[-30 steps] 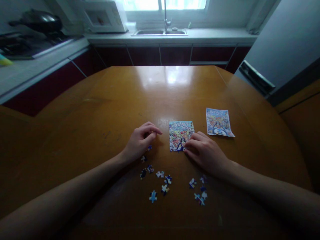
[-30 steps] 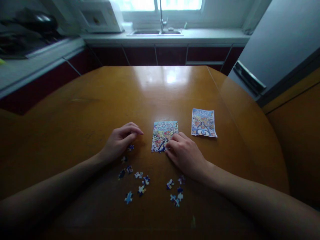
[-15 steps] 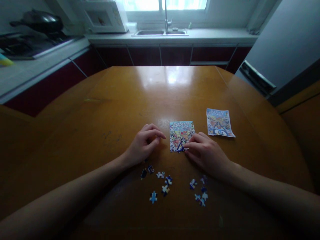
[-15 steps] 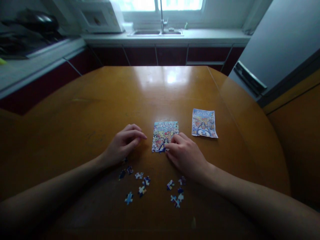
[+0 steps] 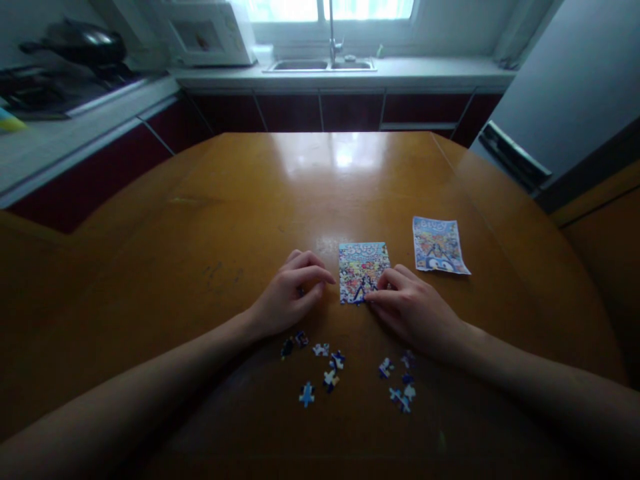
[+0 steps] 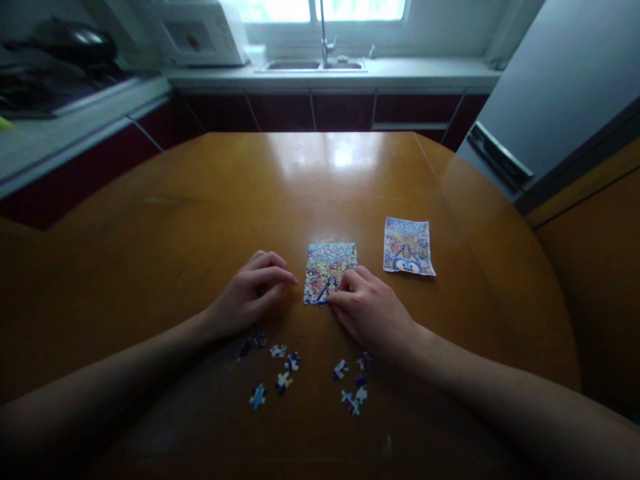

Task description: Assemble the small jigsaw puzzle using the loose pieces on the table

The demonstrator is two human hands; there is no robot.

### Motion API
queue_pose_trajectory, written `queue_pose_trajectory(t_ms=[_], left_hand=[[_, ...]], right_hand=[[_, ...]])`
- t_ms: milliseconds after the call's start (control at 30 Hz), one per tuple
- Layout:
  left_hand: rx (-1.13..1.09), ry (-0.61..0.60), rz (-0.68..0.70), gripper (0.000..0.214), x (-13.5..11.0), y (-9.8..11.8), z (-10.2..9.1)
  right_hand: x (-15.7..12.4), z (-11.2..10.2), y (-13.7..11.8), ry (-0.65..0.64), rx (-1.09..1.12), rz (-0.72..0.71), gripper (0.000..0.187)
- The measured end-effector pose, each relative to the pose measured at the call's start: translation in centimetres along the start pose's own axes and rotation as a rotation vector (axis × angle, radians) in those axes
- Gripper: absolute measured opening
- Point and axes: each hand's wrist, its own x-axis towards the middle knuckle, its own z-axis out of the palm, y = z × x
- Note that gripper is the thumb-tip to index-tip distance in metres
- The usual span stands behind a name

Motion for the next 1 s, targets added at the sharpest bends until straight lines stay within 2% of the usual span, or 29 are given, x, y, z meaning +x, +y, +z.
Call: queue_pose_trajectory(t_ms=[200,300,467,667,1000], left_hand=[[0.034,-0.029,0.024,0.020,0.0,0.3,-0.1],[0.065,-0.069,0.070,0.022,-0.1,0.4,0.0],[0.165,-0.181,0.162,0.031,-0.2,0.6,0.0],[0.245,-0.268,0.192,0.037,-0.4,0.8,0.0],[0.247,-0.290,0.192,0.042,-0.4,0.9,0.0]], right_hand=[[0.0,-0.1,0.3,0.106,0.142,0.040,0.017],[0.0,-0.4,0.6,0.140,0.146,0.068,0.016],[-0.2,-0.8,1.0,0.081,0.080,0.052,0.017],[-0.3,-1.3,0.9,0.032,0.034,0.040,0.017],[-0.3,-1.1,0.4,-0.010,0.011,0.002,0.021]])
